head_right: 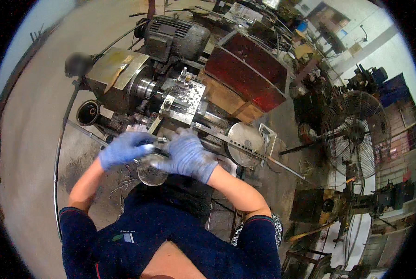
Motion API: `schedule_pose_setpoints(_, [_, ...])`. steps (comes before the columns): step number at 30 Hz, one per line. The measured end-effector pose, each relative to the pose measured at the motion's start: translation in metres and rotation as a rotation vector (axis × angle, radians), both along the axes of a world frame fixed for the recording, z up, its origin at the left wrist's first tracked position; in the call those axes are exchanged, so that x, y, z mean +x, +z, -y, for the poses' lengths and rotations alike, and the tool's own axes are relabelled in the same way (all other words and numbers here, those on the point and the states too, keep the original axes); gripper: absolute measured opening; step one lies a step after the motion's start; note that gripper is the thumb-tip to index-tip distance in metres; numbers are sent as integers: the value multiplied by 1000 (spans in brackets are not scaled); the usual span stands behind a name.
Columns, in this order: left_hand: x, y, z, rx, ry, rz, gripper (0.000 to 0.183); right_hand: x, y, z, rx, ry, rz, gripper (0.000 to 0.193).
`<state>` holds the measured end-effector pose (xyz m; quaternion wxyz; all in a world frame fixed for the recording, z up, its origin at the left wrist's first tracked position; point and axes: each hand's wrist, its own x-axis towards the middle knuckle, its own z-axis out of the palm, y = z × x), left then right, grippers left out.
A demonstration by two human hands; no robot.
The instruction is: The person uses a lathe to machine metal pieces, placing them into the chuck, adjusting the tool rest, and engaging the cutting tool. They repeatedly check the finished parts by hand before placing them into a collection tray.
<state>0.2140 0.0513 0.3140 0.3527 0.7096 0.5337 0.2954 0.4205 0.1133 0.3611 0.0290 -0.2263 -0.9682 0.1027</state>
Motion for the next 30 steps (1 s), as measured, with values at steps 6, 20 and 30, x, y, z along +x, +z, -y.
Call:
schedule_pose_setpoints(6, [-129,19,72,54,668,-278,39,-62,5,-63,155,-236,50,61])
schedule_pose_setpoints(20, [-236,-114,183,-136,1123,-303,34,-109,-42,-129,-24,-281,147,61])
schedule_pose_setpoints(30, [-229,-105,230,-242,1108,-582,41,-134,-29,-130,-37,-216,220,63])
